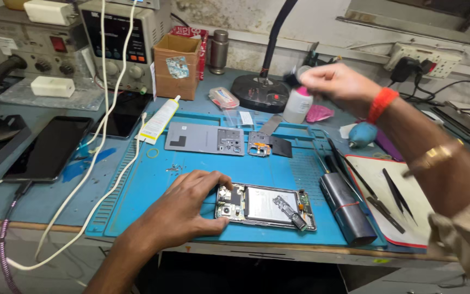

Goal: The person works on a disassembled smartphone on a repair mat, brushing its internal components and repositioning the board and battery, then fits the assembly back into the frame. They power the phone on to view the boot screen, then reopen it and continue handling the internal parts by hand.

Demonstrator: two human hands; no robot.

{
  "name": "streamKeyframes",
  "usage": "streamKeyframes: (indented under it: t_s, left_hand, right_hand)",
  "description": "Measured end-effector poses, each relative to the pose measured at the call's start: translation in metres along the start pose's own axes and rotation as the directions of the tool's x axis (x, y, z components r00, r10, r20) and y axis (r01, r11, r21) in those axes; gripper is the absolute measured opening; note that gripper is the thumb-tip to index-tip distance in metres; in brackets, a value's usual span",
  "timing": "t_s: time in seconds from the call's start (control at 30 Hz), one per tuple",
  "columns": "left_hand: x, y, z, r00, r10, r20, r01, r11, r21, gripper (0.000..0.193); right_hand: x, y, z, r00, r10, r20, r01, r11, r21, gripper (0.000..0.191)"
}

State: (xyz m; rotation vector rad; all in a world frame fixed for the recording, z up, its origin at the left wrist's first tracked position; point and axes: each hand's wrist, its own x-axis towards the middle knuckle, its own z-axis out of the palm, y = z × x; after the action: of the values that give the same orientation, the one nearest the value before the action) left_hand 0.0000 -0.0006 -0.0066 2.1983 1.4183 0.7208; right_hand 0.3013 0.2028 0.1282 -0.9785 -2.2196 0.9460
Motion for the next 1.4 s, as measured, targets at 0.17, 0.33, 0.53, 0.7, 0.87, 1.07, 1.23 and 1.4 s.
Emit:
streamKeyframes:
  t_s: [0.17, 0.33, 0.53, 0.7, 0.87, 1.07, 1.23, 1.4]
  left_hand:
    - [0.000, 0.001, 0.001, 0.997, 0.075, -0.036, -0.075, 0.997, -0.001, 0.060]
    - [-0.001, 0.004, 0.000, 0.999, 0.042, -0.029, -0.042, 0.999, -0.001, 0.064]
    - [0.000, 0.006, -0.002, 0.998, 0.054, -0.038, -0.055, 0.998, -0.028, 0.067]
    - [0.000, 0.007, -0.002, 0.997, 0.066, -0.039, -0.067, 0.997, -0.023, 0.068]
    - [0.000, 0.006, 0.000, 0.993, 0.104, -0.053, -0.104, 0.995, 0.004, 0.066]
    - [0.001, 0.008, -0.001, 0.991, 0.120, -0.059, -0.120, 0.993, 0.002, 0.066]
    - [0.000, 0.011, -0.002, 0.996, 0.078, -0.039, -0.078, 0.997, -0.002, 0.066]
    - [0.001, 0.011, -0.002, 0.996, 0.082, -0.038, -0.082, 0.997, 0.003, 0.066]
  right_hand:
    - [-0.038, -0.010, 0.048, 0.949, 0.200, 0.246, -0.229, 0.969, 0.097, 0.042]
    - [-0.048, -0.004, 0.075, 0.869, 0.229, 0.439, -0.350, 0.911, 0.219, 0.035]
    - [-0.046, 0.005, 0.083, 0.844, 0.242, 0.478, -0.386, 0.893, 0.231, 0.033]
    - [-0.050, -0.008, 0.089, 0.903, 0.183, 0.388, -0.210, 0.977, 0.028, 0.031]
    - [-0.077, -0.034, 0.097, 0.977, -0.183, 0.112, 0.215, 0.858, -0.466, 0.026]
    - [-0.101, -0.053, 0.120, 0.974, -0.149, 0.174, 0.227, 0.709, -0.667, 0.024]
    - [-0.102, -0.050, 0.135, 0.970, -0.138, 0.199, 0.239, 0.673, -0.700, 0.023]
    - [-0.103, -0.053, 0.138, 0.981, -0.022, 0.191, 0.165, 0.609, -0.776, 0.026]
